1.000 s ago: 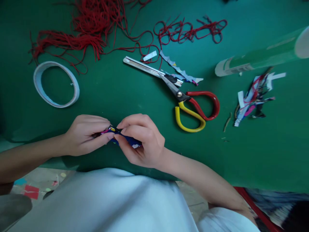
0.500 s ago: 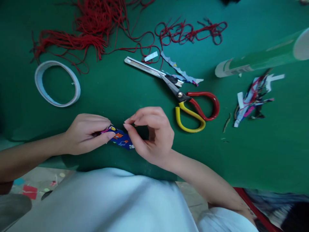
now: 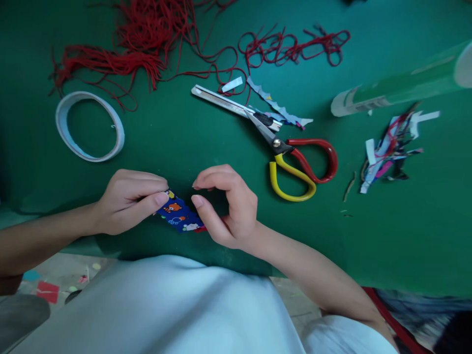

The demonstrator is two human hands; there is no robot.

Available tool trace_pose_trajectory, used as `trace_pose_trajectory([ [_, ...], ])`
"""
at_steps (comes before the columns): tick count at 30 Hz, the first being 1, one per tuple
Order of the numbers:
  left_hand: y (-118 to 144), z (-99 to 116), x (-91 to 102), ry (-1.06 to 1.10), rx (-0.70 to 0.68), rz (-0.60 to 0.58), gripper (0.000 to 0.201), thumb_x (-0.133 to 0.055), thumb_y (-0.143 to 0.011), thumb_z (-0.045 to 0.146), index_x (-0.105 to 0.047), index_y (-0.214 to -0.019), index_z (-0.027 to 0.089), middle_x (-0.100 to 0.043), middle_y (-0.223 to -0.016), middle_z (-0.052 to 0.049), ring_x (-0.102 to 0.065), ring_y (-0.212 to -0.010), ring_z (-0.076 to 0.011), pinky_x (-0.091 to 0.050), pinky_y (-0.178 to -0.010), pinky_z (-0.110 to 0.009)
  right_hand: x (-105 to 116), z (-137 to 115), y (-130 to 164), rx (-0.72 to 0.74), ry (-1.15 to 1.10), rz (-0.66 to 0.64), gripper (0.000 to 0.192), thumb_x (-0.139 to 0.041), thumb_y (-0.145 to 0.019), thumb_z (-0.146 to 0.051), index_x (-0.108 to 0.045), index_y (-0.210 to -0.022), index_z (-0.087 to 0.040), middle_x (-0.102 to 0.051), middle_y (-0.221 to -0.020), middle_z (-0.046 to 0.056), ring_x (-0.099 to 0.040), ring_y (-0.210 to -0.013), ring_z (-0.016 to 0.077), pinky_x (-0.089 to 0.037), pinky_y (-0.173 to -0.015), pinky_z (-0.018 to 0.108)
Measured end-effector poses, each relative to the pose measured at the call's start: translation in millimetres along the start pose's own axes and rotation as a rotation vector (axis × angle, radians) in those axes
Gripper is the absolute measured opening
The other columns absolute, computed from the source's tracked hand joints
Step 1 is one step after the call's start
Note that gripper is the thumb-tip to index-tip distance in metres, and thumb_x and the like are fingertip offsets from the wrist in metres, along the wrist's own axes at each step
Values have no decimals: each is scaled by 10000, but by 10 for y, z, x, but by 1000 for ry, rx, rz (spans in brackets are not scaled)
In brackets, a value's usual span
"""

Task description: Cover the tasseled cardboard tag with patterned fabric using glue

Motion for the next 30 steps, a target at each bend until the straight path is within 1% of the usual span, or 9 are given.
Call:
trace_pose_trajectory([
  [5,3,-9,33,27,44,22,379,-467,-909,162,-363,-545,173,-343,-506,49,-340,-465,-59,-284,-474,-221,-104,-66,11,76,24,-87,339,-615,-765,-36,-520,-1050,-194,-615,-829,38,-624,-760,176,-552,-684,354],
  [8,11,-13,87,23,62,62,353,-448,-904,149,-387,-557,179,-369,-518,45,-356,-469,-68,-293,-472,-227,-114,-73,19,88,31,-99,353,-620,-756,-36,-516,-1054,-192,-622,-800,33,-612,-760,181,-542,-674,349],
  [10,14,-20,108,-2,70,78,342,-432,-917,156,-402,-578,185,-393,-529,41,-382,-481,-75,-306,-479,-230,-109,-64,28,79,81,-102,341,-624,-758,-63,-516,-1049,-203,-642,-797,33,-617,-800,200,-532,-695,368],
  [14,10,-31,126,-59,61,103,351,-415,-967,206,-415,-617,189,-434,-538,49,-417,-485,-71,-326,-488,-212,-84,-74,38,83,222,-92,298,-638,-767,-133,-516,-1027,-215,-671,-809,28,-633,-865,224,-483,-780,425],
  [17,3,-38,120,-78,37,106,386,-402,-1003,311,-436,-639,186,-455,-523,60,-428,-461,-59,-324,-466,-193,-54,-80,26,73,278,-64,281,-649,-770,-127,-512,-996,-222,-662,-770,4,-644,-831,213,-447,-804,432],
  [20,-3,-35,116,-67,6,105,397,-411,-1004,380,-449,-660,186,-470,-519,65,-436,-454,-53,-321,-456,-183,-36,-80,14,57,325,-42,257,-653,-779,-126,-504,-960,-233,-654,-738,-20,-652,-794,201,-416,-808,432],
  [25,-10,-27,109,-60,-14,95,397,-446,-988,398,-434,-649,191,-464,-524,58,-420,-456,-59,-298,-448,-201,-16,-84,10,56,365,-9,226,-654,-787,-124,-506,-922,-228,-654,-748,-19,-650,-777,193,-406,-776,422],
  [30,5,-62,104,-47,50,96,364,-457,-970,315,-428,-630,189,-436,-529,56,-402,-469,-65,-316,-475,-206,-27,-66,14,53,379,-23,238,-658,-793,-125,-502,-939,-230,-657,-759,-13,-645,-777,189,-417,-757,414],
])
Point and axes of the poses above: each hand's wrist, its own y-axis away from the middle knuckle, its own x-axis out of the back of the hand, z = x × y, the point moved 10 cm from there along -y, towards the middle knuckle
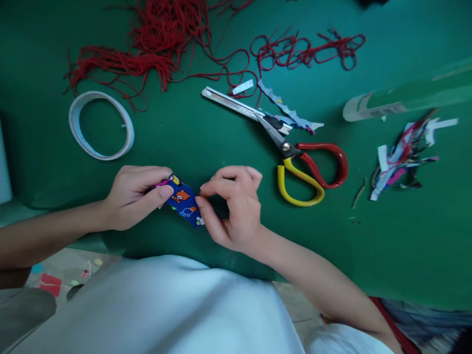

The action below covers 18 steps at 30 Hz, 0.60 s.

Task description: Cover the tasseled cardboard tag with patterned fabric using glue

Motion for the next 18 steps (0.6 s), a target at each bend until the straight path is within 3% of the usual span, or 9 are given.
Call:
trace_pose_trajectory([
  [6,0,-14,21,57,57,22,251,-477,-936,207,-617,-732,167,-583,-612,41,-511,-548,-60,-384,-537,-184,-42,-62,25,49,75,-49,208,-663,-810,-151,-518,-935,-232,-658,-744,-14,-652,-752,185,-384,-777,429],
  [10,14,-52,59,84,82,48,243,-498,-922,174,-646,-729,168,-601,-612,37,-536,-540,-59,-420,-549,-185,-39,-63,19,40,52,-54,211,-654,-816,-164,-509,-953,-233,-667,-744,-16,-655,-762,189,-380,-789,433],
  [15,86,-239,95,379,197,130,256,-491,-956,254,-672,-793,174,-629,-654,22,-545,-441,-56,-417,-417,-187,7,-29,10,26,-20,2,231,-625,-810,-240,-496,-1001,-235,-664,-775,4,-641,-794,219,-395,-783,454],
  [18,131,-330,63,495,260,140,277,-475,-969,303,-674,-827,174,-625,-633,14,-589,-462,-84,-444,-403,-184,44,-6,24,15,-30,57,311,-662,-757,-183,-483,-1006,-231,-643,-779,2,-623,-797,214,-405,-756,436],
])
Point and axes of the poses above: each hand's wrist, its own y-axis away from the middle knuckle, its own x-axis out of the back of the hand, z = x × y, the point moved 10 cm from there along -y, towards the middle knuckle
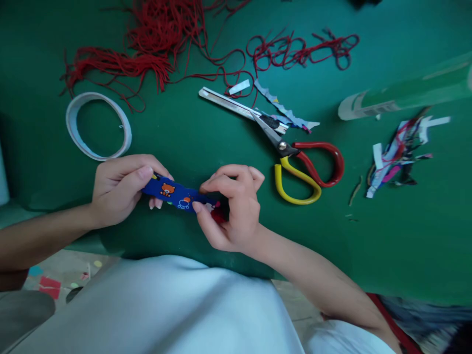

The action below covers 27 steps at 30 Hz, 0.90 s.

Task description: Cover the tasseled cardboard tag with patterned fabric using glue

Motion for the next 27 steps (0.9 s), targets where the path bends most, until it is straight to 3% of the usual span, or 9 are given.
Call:
trace_pose_trajectory([
  [2,15,-13,-27,1,3,-40,299,-439,-984,325,-673,-869,177,-643,-645,9,-615,-495,-94,-478,-440,-187,16,13,9,-9,-6,23,352,-671,-734,-139,-472,-1010,-228,-639,-790,1,-613,-800,204,-407,-741,421],
  [5,45,92,-122,-121,-102,-158,401,-364,-995,433,-665,-943,174,-700,-724,-15,-649,-586,-108,-497,-519,-202,20,26,14,-21,-9,26,357,-661,-740,-124,-459,-1012,-235,-642,-786,-10,-607,-808,198,-400,-755,421],
  [8,57,180,-192,-279,-180,-222,399,-423,-952,499,-666,-982,184,-732,-791,-16,-641,-612,-107,-474,-545,-207,7,17,9,-13,-18,5,363,-665,-739,-125,-455,-1012,-239,-649,-776,-16,-611,-807,199,-397,-765,424],
  [13,4,253,-150,-392,-208,-113,131,-632,-847,275,-685,-947,208,-752,-848,9,-671,-663,-94,-493,-601,-173,-3,8,-1,-13,23,-6,341,-668,-754,-159,-458,-1005,-256,-675,-777,-31,-625,-805,199,-394,-782,428],
  [17,-20,200,-67,-448,-164,-19,169,-677,-798,238,-672,-959,186,-736,-834,7,-639,-618,-86,-469,-535,-175,89,21,-6,-20,83,76,315,-663,-756,-184,-452,-974,-270,-690,-819,-23,-639,-822,212,-421,-792,441],
  [23,-12,223,-40,-409,-230,8,167,-693,-797,218,-655,-954,174,-722,-852,2,-621,-623,-73,-473,-528,-174,172,55,-15,-27,140,132,339,-681,-733,-145,-451,-949,-269,-664,-725,-33,-633,-741,217,-422,-738,436],
  [27,-13,233,-62,-435,-244,0,162,-676,-798,170,-660,-959,170,-730,-877,6,-638,-647,-74,-483,-553,-172,186,51,-16,-20,164,147,332,-691,-733,-157,-462,-950,-261,-694,-803,-8,-641,-778,228,-427,-747,448],
])
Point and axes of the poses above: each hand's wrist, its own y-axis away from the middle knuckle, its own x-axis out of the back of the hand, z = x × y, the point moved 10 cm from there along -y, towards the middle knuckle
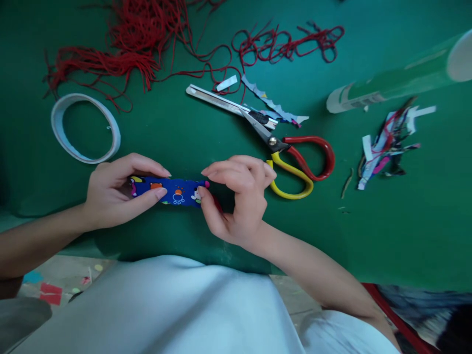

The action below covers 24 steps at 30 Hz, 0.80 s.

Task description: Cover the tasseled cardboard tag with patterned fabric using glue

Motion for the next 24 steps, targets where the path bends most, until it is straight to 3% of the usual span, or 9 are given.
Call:
trace_pose_trajectory([
  [8,-6,19,3,-14,-8,-9,205,-671,-796,145,-661,-990,212,-748,-934,9,-662,-687,-76,-512,-582,-172,8,-19,-9,24,-31,-1,316,-694,-712,-101,-502,-910,-254,-683,-717,-47,-631,-768,210,-406,-714,418],
  [16,-25,73,-47,15,-52,-72,238,-589,-857,117,-688,-1028,251,-762,-1021,7,-718,-871,-131,-576,-797,-235,-86,-223,19,194,-21,-176,253,-645,-742,-88,-484,-833,-261,-700,-717,-78,-642,-782,181,-354,-740,419],
  [21,-27,41,-52,39,-32,-89,234,-577,-855,113,-693,-1001,254,-760,-993,5,-711,-875,-136,-564,-789,-248,-102,-169,8,135,-59,-185,235,-633,-757,-143,-483,-900,-253,-715,-747,-58,-655,-799,200,-348,-771,445],
  [24,-30,43,-37,53,-36,-81,222,-579,-846,102,-698,-972,241,-758,-945,1,-703,-843,-131,-546,-742,-241,-42,-186,-8,188,-64,-138,194,-611,-775,-175,-496,-912,-250,-740,-809,-46,-660,-819,208,-345,-769,453],
])
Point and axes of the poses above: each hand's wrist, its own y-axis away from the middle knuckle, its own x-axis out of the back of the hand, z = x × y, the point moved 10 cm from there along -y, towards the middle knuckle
